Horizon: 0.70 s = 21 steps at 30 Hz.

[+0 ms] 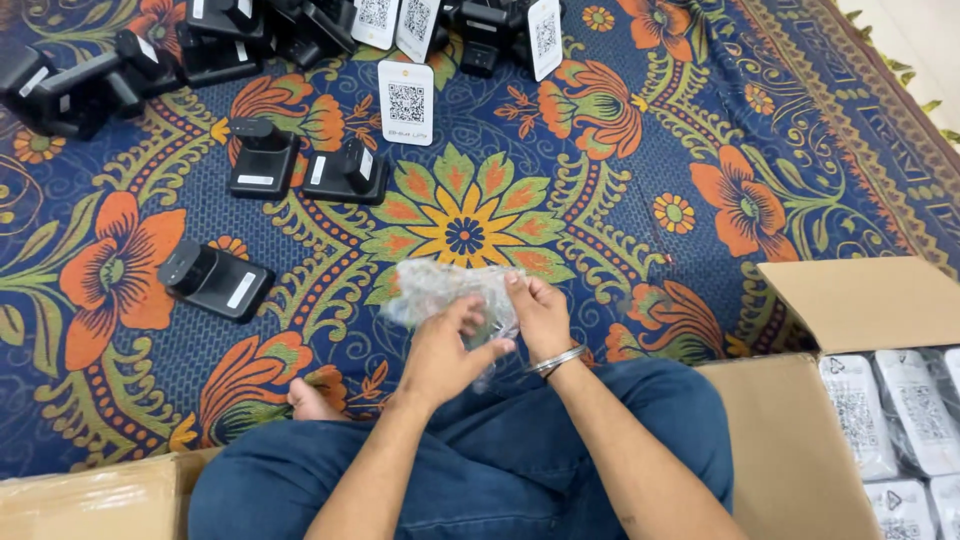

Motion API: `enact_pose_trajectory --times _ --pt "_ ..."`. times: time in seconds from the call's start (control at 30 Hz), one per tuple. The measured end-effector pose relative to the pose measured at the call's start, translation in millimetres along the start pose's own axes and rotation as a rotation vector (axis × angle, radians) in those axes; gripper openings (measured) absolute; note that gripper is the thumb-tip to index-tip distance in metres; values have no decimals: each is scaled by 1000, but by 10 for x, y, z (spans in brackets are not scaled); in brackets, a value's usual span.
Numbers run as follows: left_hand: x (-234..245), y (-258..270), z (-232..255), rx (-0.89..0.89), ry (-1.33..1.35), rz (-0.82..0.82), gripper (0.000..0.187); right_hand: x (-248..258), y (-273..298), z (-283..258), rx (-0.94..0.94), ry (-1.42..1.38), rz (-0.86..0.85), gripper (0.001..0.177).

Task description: The person unpacks electronic devices from boxes and arranges them on a rug.

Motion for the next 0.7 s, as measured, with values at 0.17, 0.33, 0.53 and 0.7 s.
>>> enact_pose_trajectory --times 0.17,0.33,0.53,0.7 --pt "100 13 -445 304 133 95 17 -55 217 -403 -120 62 86 28" --pt "258 71 -574 413 363 377 12 -25 223 -343 -104 15 51 30" --pt "415 82 -159 286 38 373 10 -286 437 -278 223 544 -214 48" --pt "401 104 -175 244 -95 356 12 -303 654 -489 -565 22 -135 49"
Point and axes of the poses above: each hand's wrist, its own y-axis away from the middle knuckle, its own x-axis out of the back of the hand, z = x × y, the point moved 6 cm from there along -y, towards the middle knuckle, and after that the axes turned 10 degrees about -x, right-handed, at the moved point
